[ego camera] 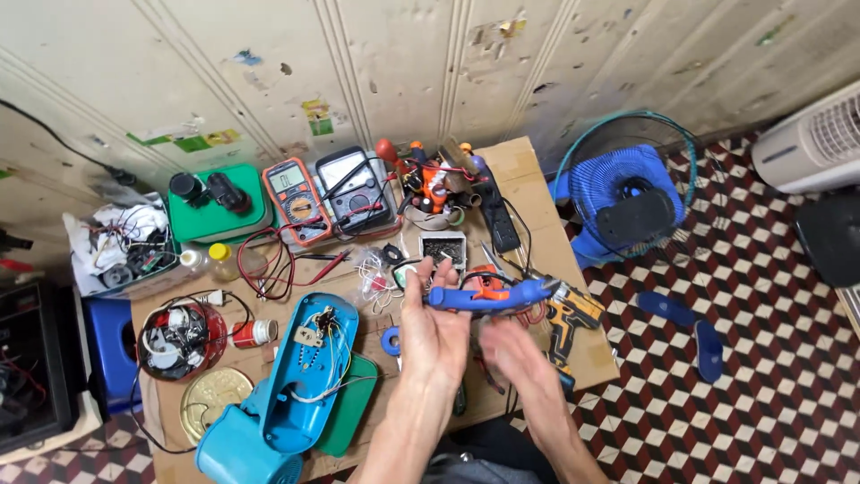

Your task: Disassembling and repairing a small blue water pump or motor on a workshop bench.

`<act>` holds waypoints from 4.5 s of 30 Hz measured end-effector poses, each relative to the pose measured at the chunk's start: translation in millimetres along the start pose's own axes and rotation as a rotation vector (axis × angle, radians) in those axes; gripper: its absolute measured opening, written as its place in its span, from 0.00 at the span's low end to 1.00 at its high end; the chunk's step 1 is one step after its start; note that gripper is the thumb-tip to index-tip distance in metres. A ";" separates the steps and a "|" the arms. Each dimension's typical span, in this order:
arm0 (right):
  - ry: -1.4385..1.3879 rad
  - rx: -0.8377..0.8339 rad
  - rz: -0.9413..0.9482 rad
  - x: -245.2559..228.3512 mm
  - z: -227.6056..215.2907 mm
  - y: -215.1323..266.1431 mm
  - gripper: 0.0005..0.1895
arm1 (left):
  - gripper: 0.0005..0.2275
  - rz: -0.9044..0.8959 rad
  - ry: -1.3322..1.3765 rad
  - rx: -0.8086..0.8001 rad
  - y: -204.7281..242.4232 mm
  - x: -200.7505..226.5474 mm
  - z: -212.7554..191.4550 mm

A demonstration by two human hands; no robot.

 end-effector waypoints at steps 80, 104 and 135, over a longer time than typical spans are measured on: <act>-0.562 0.372 -0.392 -107.9 -158.2 93.1 0.10 | 0.09 1.811 -1.762 -0.911 -23.2 -16.4 35.7; 0.385 0.448 -0.127 -24.4 -140.6 -69.8 0.09 | 0.26 0.767 -2.171 -1.127 -23.1 -51.7 -145.4; 0.941 0.460 -0.016 124.0 -108.1 -437.0 0.22 | 0.27 0.734 -1.814 -0.580 -238.9 -98.5 -420.3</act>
Point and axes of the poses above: each hand's wrist, its own y-axis away from the middle knuckle, its own z-axis out of the palm, x = y × z, the point moved 3 cm from there along -y, towards the middle knuckle, and after that the axes turned 12 degrees about x, right-handed, at the moved point
